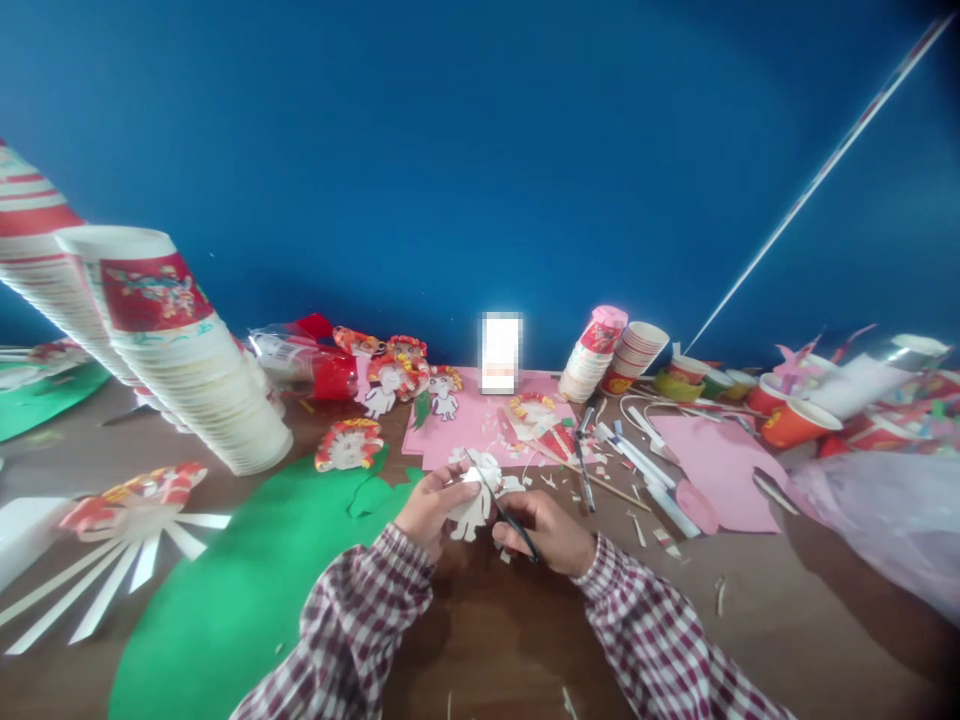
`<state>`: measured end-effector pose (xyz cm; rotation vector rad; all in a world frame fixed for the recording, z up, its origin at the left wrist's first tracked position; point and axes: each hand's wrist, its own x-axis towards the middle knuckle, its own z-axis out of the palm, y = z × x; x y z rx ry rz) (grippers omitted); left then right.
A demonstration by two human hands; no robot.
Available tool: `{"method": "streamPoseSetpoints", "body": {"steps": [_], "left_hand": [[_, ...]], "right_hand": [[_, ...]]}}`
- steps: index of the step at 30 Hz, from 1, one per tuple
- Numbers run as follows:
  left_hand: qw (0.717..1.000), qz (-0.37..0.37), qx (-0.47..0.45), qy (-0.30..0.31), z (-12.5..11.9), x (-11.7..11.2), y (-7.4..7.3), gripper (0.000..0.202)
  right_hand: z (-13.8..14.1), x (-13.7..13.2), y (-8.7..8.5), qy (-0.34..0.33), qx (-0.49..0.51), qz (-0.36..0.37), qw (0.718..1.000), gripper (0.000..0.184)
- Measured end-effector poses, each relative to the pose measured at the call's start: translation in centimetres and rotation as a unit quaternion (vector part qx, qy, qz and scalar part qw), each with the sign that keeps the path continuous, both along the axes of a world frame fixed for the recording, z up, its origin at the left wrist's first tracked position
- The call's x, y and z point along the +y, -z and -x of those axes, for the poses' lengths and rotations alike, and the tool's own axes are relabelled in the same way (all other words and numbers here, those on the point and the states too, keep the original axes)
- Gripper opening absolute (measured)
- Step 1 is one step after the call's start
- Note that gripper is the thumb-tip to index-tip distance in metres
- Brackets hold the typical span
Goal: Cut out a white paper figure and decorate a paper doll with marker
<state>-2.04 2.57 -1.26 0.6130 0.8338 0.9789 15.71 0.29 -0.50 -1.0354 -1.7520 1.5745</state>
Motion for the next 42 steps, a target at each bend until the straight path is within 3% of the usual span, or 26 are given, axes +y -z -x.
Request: {"method": "streamPoseSetpoints", "body": {"steps": [5, 11, 16, 31, 37, 42], "left_hand": [[0.999, -0.003, -0.024, 0.022, -0.36, -0.26, -0.68, 0.028], [1.0, -0.002, -0.014, -0.006, -0.53, -0.39, -0.82, 0.036], [1.0, -0.01, -0.005, 0.002, -0.32, -0.21, -0.45, 0.042], [1.0, -0.012, -0.012, 0.014, -0.22, -0.16, -0.7, 0.029], [1.0, -0.02, 0.005, 0.01, 0.07, -0.04, -0.75, 0.04], [0.999, -0.029, 0.025, -0.01, 0.36, 0.2, -0.63, 0.048]], "right_hand": [[-0.08, 0.0, -0.07, -0.004, 0.022, 0.02, 1.0, 0.033], [-0.06, -0.06, 0.06, 0.016, -0.019, -0.034, 0.999, 0.03], [-0.12, -0.06, -0.18, 0.002, -0.021, -0.031, 0.999, 0.031], [0.27, -0.09, -0.73, 0.024, -0.06, -0.055, 0.996, 0.034], [0.15, -0.11, -0.78, 0.027, -0.036, -0.033, 0.998, 0.036], [-0.11, -0.04, -0.51, 0.026, -0.063, -0.062, 0.996, 0.032]]}}
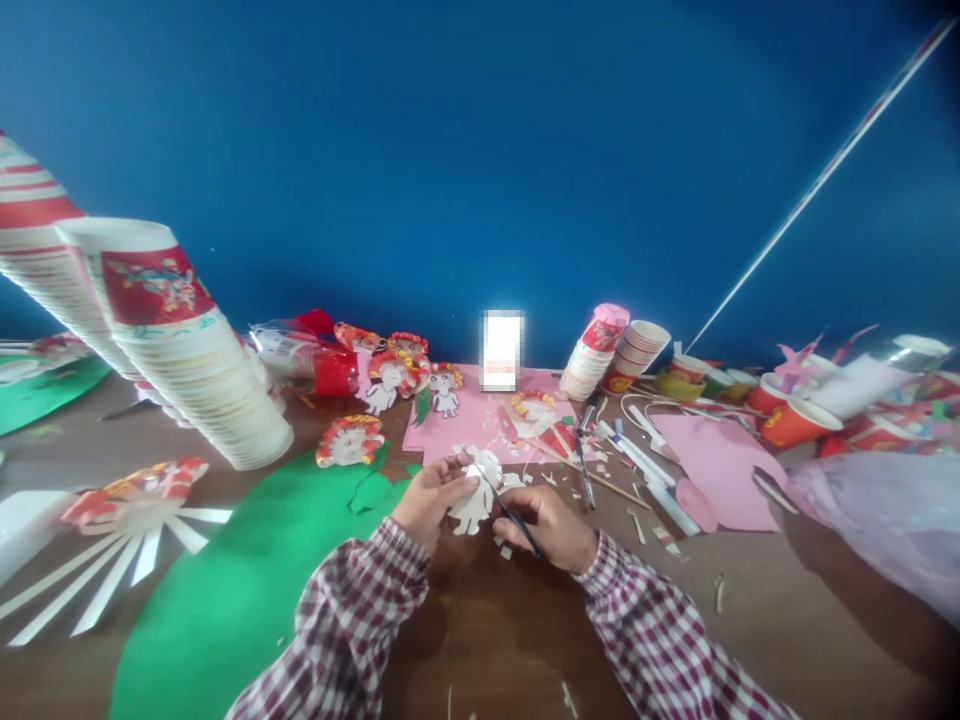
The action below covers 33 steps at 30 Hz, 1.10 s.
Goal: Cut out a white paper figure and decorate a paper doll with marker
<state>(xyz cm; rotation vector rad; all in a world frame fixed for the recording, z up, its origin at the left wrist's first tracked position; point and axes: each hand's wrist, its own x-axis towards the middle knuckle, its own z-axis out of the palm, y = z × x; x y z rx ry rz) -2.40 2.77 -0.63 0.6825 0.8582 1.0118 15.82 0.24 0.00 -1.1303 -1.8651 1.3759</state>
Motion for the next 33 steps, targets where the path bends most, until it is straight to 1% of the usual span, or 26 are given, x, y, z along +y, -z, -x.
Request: {"method": "streamPoseSetpoints", "body": {"steps": [3, 7, 11, 13, 16, 19, 24, 28, 33], "left_hand": [[1.0, 0.004, -0.012, 0.0, -0.2, 0.0, 0.1, 0.05], [0.999, 0.005, -0.046, -0.007, -0.7, -0.2, 0.1, 0.044], [0.997, 0.027, -0.07, 0.011, -1.0, -0.3, 0.3, 0.039], [0.996, 0.037, -0.08, 0.016, -1.1, -0.2, 0.5, 0.037], [0.995, 0.03, -0.093, 0.015, -1.2, -0.3, 0.6, 0.034], [0.996, 0.023, -0.089, 0.001, -1.3, -0.5, 0.5, 0.036], [0.997, 0.026, -0.063, -0.049, -1.5, -0.7, 0.4, 0.049], [0.997, 0.031, -0.058, -0.051, -1.5, -0.6, 0.5, 0.051], [0.997, 0.029, -0.061, -0.042, -1.4, -0.6, 0.5, 0.05]], "right_hand": [[0.0, 0.0, 0.3, 0.0, 0.005, 0.004, 1.0, 0.03], [0.2, -0.1, 0.2, -0.001, 0.038, 0.023, 0.999, 0.029], [0.5, -0.2, -0.1, -0.016, 0.094, 0.075, 0.993, 0.036], [0.6, -0.2, -0.2, -0.017, 0.108, 0.088, 0.99, 0.039], [0.7, -0.2, -0.2, -0.014, 0.109, 0.095, 0.989, 0.042], [0.7, -0.2, 0.0, -0.013, 0.101, 0.087, 0.991, 0.041], [0.5, -0.1, 0.3, 0.0, 0.067, 0.03, 0.997, 0.035], [0.3, -0.1, 0.4, 0.001, 0.044, 0.03, 0.999, 0.033], [0.5, -0.2, 0.2, 0.006, 0.051, 0.034, 0.998, 0.03]]}}
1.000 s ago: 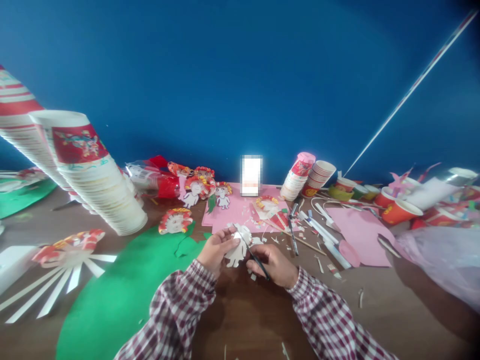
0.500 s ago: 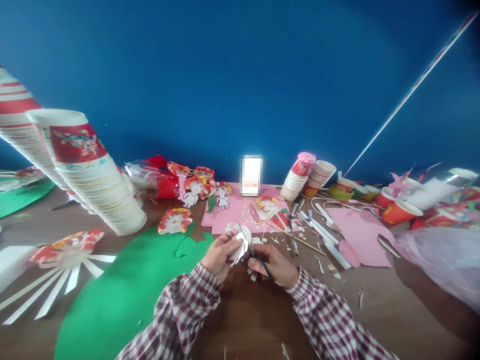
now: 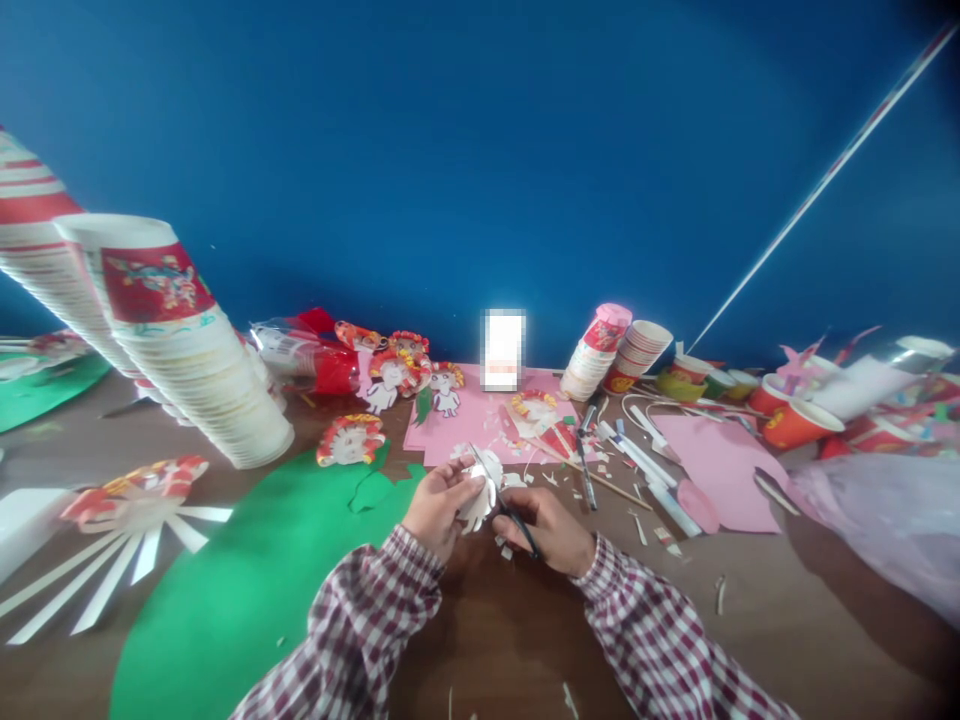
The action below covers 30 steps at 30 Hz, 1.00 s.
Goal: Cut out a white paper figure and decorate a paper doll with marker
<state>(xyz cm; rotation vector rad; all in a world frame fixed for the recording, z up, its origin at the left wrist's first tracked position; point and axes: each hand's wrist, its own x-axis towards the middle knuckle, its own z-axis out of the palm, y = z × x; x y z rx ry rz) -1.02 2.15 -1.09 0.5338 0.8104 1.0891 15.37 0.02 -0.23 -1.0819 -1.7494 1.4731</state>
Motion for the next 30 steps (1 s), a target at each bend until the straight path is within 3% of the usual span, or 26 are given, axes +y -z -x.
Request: {"method": "streamPoseSetpoints", "body": {"steps": [12, 30], "left_hand": [[1.0, 0.009, -0.011, 0.002, -0.1, 0.0, 0.0, 0.039], [0.999, 0.023, -0.025, 0.011, -0.1, 0.0, 0.3, 0.023]], "right_hand": [[0.4, 0.0, -0.3, 0.008, 0.015, 0.003, 1.0, 0.03], [1.3, -0.5, -0.3, 0.052, 0.033, 0.0, 0.998, 0.016]]}}
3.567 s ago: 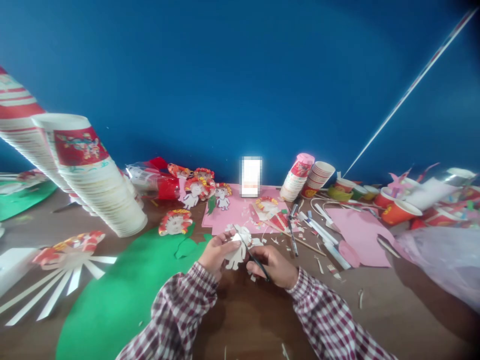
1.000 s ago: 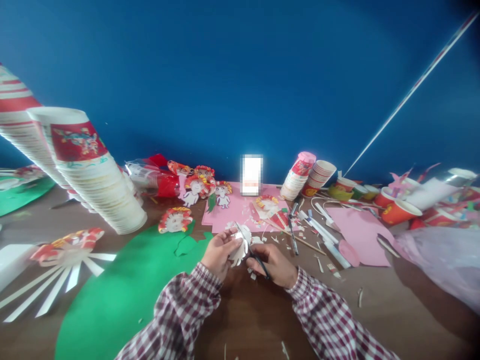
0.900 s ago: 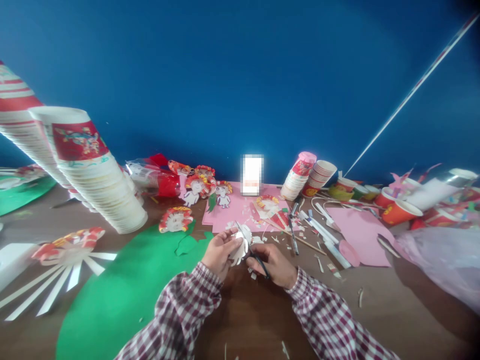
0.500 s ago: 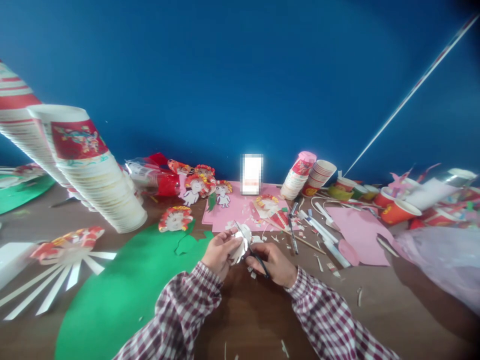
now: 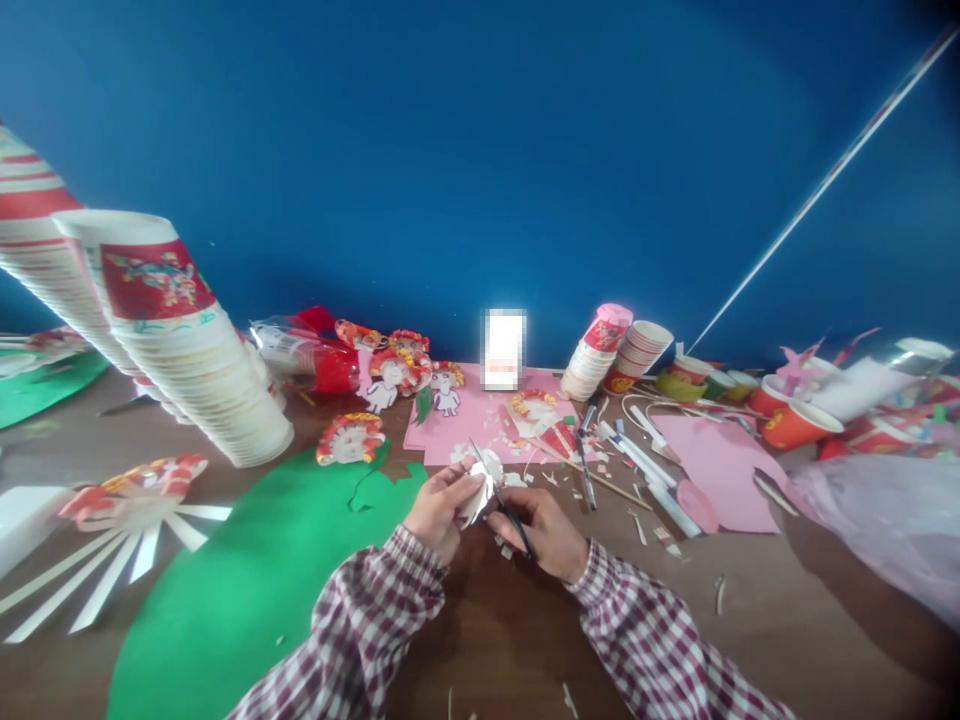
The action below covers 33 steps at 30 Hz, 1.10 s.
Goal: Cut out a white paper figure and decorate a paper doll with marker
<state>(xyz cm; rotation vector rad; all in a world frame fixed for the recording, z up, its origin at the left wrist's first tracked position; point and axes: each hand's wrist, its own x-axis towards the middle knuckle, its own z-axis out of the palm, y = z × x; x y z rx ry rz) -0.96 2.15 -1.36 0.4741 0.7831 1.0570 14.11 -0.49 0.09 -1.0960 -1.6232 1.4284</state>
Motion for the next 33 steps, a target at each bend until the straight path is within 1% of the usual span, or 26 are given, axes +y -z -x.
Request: {"method": "streamPoseSetpoints", "body": {"steps": [7, 14, 21, 25, 28, 31, 33], "left_hand": [[0.999, 0.028, -0.019, -0.027, -0.2, -0.1, -0.2, 0.023], [0.999, 0.032, -0.022, -0.026, -0.3, -0.1, -0.3, 0.015], [0.999, 0.041, -0.024, -0.026, -0.2, -0.1, -0.3, 0.014], [0.999, 0.032, -0.028, -0.024, -0.4, -0.1, -0.2, 0.02], [1.0, 0.011, -0.006, -0.024, -0.3, 0.0, -0.2, 0.031], [0.998, -0.012, 0.041, -0.055, -0.1, 0.2, -0.2, 0.046], [0.994, -0.027, 0.062, -0.08, 0.0, 0.3, -0.2, 0.05]], "right_hand": [[0.1, 0.0, 0.2, 0.011, -0.008, -0.018, 1.0, 0.014], [0.1, 0.1, 0.9, 0.013, -0.02, -0.032, 0.999, 0.013], [0.4, -0.1, 0.8, 0.028, -0.035, -0.038, 0.998, 0.014], [0.5, -0.2, 0.9, 0.037, -0.034, -0.039, 0.998, 0.017], [0.5, -0.1, 1.1, 0.04, -0.019, -0.018, 0.999, 0.02], [0.3, 0.2, 1.1, 0.062, 0.022, 0.013, 0.998, 0.024], [0.2, 0.5, 1.1, 0.094, 0.057, 0.023, 0.994, 0.028]]}}
